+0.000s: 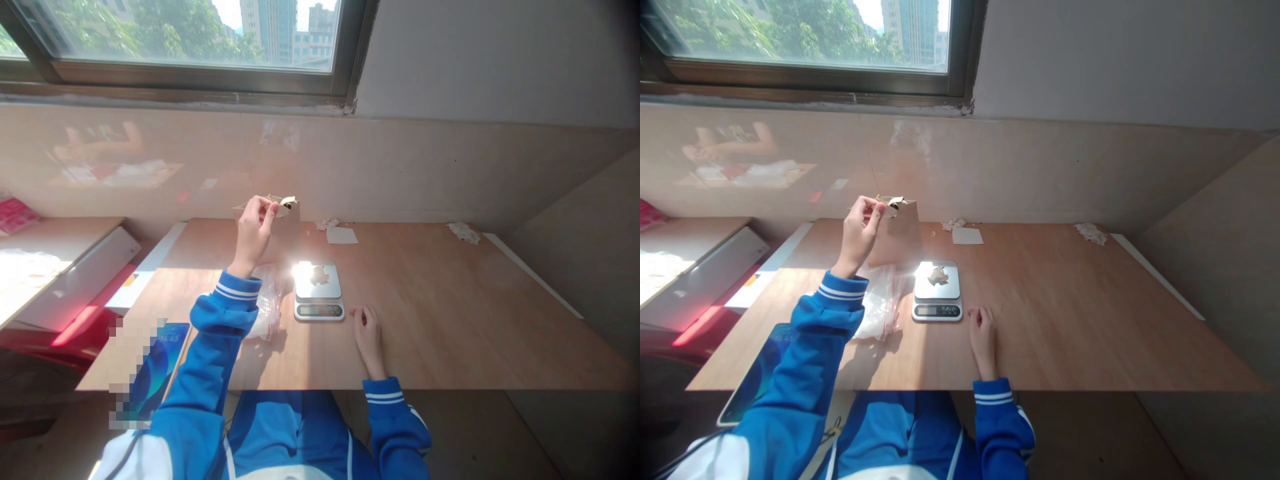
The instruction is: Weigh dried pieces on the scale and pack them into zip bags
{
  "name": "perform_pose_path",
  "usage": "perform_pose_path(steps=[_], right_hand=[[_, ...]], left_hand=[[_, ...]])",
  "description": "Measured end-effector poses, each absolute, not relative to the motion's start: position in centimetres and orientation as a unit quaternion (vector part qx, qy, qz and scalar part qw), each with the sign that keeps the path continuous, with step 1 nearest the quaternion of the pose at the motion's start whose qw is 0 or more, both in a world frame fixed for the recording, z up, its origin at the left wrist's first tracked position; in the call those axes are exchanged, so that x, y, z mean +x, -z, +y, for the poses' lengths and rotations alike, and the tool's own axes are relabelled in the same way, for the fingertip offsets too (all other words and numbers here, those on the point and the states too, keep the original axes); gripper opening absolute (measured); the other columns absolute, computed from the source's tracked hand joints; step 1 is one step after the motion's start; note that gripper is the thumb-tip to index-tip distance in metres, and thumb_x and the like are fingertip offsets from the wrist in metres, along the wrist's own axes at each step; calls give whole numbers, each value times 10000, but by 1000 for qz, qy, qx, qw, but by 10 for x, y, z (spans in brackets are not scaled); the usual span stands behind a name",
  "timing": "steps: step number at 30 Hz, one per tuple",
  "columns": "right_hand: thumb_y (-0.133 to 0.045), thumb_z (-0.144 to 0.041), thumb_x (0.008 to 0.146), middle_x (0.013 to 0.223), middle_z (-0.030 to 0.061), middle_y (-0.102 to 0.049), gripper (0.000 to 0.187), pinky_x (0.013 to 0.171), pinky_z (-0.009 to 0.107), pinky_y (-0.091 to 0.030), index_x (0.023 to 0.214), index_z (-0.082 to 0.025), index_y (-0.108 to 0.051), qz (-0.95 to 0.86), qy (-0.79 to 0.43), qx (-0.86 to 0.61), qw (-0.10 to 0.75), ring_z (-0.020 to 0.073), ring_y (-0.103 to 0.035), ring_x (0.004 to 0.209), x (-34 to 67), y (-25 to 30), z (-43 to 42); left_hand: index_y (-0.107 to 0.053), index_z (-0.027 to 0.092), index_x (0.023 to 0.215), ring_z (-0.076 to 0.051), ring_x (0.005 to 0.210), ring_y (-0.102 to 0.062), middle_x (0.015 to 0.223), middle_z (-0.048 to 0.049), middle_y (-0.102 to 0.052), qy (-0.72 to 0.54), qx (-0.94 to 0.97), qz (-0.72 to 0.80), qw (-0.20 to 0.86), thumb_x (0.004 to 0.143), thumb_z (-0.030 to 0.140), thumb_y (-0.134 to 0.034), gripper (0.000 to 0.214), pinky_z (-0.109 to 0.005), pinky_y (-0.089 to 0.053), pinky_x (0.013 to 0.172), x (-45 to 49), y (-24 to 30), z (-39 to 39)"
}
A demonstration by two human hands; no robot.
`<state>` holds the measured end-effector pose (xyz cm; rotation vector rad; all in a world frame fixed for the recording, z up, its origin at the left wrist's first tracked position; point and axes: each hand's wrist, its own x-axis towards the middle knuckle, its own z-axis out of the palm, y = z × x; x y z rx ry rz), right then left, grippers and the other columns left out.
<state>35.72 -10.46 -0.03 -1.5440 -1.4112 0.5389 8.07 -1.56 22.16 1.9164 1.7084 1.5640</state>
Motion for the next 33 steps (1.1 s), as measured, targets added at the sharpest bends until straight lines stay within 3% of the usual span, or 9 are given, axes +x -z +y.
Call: perform_pose_path(steps=[6,9,12,16,23,29,33], right_hand=[[-365,-532,947,912,85,-657,452,797,359,-475,866,-199,-659,-511,-282,-609,537,228,-592,878,342,-22,-113],[-371,-555,953,969,74,-651,455,743,345,-499,1074,-199,-628,-489,-365,-549,570,189,-587,780,316,-43,-121],[-497,-563,907,1034,67,-651,477,682,331,-521,1250,-231,-509,-451,-447,-492,596,170,-605,732,292,-57,-121],[-687,-502,798,959,41,-670,498,669,326,-543,1183,-238,-513,-389,-499,-469,616,170,-634,723,285,-59,-115],[-746,-427,759,1026,54,-687,491,728,340,-568,1162,-228,-549,-375,-515,-449,627,170,-663,774,299,-49,-108],[-781,-405,701,1005,67,-695,492,790,370,-559,1088,-220,-539,-430,-447,-478,622,207,-680,873,317,-32,-86],[-752,-387,717,1062,92,-688,444,803,379,-528,1078,-212,-562,-527,-362,-520,566,224,-657,923,325,-22,-70]], left_hand=[[-550,207,849,-160,804,-598,866,-36,-634,-445,703,511,217,945,440,-463,266,-274,-480,748,116,-171,-60],[-573,200,862,-159,787,-592,842,-29,-637,-401,726,487,272,946,422,-471,258,-272,-474,715,136,-132,-82],[-604,206,880,-168,802,-589,856,-33,-645,-373,744,492,256,947,419,-474,259,-295,-467,756,146,-103,-94],[-622,213,875,-184,843,-596,882,-40,-657,-365,746,504,236,932,449,-497,273,-327,-463,819,149,-89,-100],[-676,234,1014,-205,1026,-614,1065,-61,-687,-422,688,505,306,933,442,-494,288,-337,-502,873,147,-78,-97],[-678,213,1019,-204,987,-640,1057,-67,-692,-439,631,548,331,935,390,-476,281,-328,-515,827,135,-60,-89],[-637,214,1087,-192,881,-649,1008,-59,-692,-413,648,569,292,928,341,-485,254,-325,-512,773,131,-53,-83]])
